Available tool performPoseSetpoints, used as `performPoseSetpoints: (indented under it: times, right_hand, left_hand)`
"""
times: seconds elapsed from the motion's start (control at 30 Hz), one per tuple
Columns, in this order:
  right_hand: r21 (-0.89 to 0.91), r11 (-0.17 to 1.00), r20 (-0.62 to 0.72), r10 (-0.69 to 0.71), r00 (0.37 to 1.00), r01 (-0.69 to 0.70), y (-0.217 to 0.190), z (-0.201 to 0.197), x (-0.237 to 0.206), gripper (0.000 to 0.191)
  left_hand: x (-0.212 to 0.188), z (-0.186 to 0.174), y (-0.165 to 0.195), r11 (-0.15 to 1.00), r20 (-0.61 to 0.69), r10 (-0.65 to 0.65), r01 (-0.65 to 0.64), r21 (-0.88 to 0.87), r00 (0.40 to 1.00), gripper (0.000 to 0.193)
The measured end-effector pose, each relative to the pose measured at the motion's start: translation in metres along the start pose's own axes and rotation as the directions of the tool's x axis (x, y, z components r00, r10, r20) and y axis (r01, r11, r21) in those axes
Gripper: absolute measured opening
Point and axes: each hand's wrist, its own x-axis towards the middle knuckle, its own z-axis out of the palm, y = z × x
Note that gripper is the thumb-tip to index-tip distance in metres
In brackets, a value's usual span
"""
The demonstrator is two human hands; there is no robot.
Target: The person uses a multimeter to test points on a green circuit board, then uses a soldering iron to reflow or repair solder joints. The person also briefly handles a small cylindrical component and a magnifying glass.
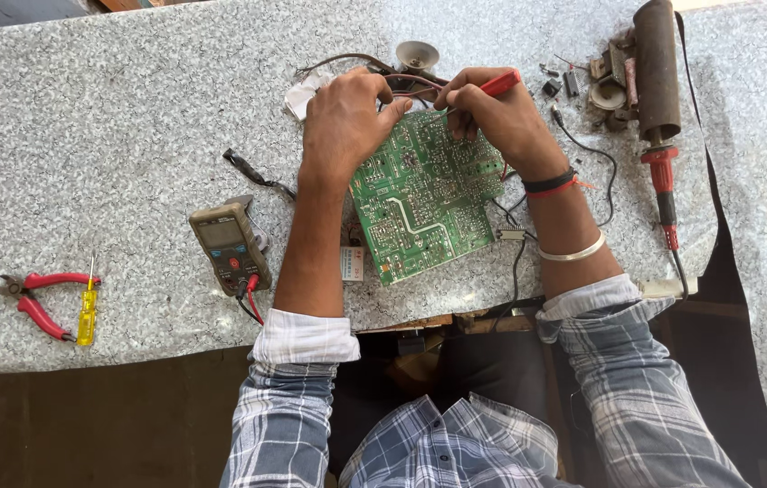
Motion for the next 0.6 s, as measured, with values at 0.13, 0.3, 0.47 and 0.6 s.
performPoseSetpoints:
  times: [0.13, 0.3, 0.47, 0.6]
  right_hand:
    - [0.013, 1.000, -0.001, 0.007, 1.000, -0.007, 0.003, 0.001, 0.003, 0.023]
    - [0.002, 1.000, 0.006, 0.001, 1.000, -0.001, 0.001, 0.005, 0.004, 0.024]
    - [0.021, 1.000, 0.007, -0.021, 1.000, 0.021, 0.004, 0.009, -0.004, 0.024]
    - [-0.009, 1.000, -0.017, 0.002, 1.000, -0.002, -0.002, 0.021, -0.020, 0.024]
  left_hand:
    - [0.003, 0.004, -0.003, 1.000, 0.013, -0.010, 0.010, -0.004, 1.000, 0.039]
    - [0.001, 0.002, -0.007, 1.000, -0.013, -0.003, 0.003, 0.000, 1.000, 0.039]
    - [-0.008, 0.002, -0.006, 1.000, -0.011, -0.001, 0.001, -0.013, 1.000, 0.040]
    - [-0.028, -0.006, -0.006, 1.000, 0.000, -0.009, 0.009, -0.025, 1.000, 0.039]
